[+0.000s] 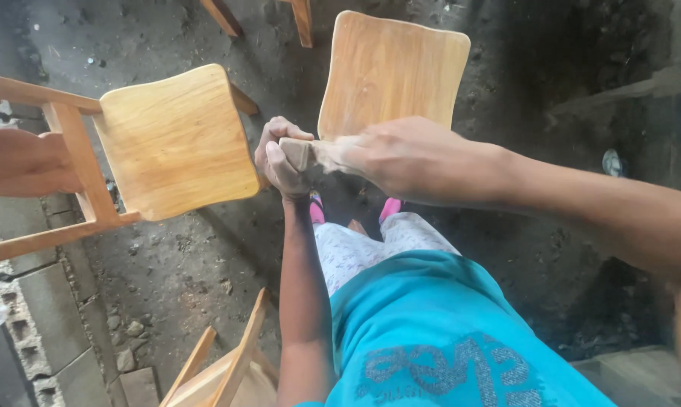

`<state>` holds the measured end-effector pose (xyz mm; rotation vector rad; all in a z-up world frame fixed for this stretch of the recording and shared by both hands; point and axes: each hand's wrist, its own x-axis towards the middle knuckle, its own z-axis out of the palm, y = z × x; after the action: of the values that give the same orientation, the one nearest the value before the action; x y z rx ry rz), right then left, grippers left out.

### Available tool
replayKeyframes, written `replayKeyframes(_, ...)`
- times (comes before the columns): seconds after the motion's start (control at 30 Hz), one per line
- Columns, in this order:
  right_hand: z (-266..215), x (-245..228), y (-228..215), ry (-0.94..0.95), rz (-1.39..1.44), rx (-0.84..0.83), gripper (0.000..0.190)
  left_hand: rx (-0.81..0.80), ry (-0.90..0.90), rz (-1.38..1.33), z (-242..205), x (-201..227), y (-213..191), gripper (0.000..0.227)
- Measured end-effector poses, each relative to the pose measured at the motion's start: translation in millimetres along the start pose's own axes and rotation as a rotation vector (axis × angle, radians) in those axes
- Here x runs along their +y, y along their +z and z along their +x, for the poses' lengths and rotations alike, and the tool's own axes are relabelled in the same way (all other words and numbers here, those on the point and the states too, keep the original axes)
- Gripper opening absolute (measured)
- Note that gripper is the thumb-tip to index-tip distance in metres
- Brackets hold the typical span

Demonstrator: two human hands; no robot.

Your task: The person sands the wooden frame of a chair using a piece of sandpaper. They work on the seat frame, backrest, and legs, frequently adjusting the sandpaper and repositioning the chair to access different surfaces.

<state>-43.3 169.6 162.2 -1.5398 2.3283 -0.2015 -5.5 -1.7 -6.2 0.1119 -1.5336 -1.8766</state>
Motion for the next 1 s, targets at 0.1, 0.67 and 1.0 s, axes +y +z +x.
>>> replayKeyframes(0.1, -2.7, -1.7, -23.5, 0.024, -0.022, -0.118, 0.028, 0.026, 0.0, 0.017, 2.1, 0.2, 3.1, 0.049)
replayKeyframes(0.67, 33.9, -2.4, 86.0, -0.14, -0.398, 0.492, 0.036, 0.031, 0.016, 0.165, -2.2, -16.6, -6.6, 0.048)
replayKeyframes(1.0, -50.8, -15.0, 29.1, -0.186, -0.34, 0.576, 0.032, -0.018, 0.023, 0.081, -5.6, -23.8, -17.0, 0.051)
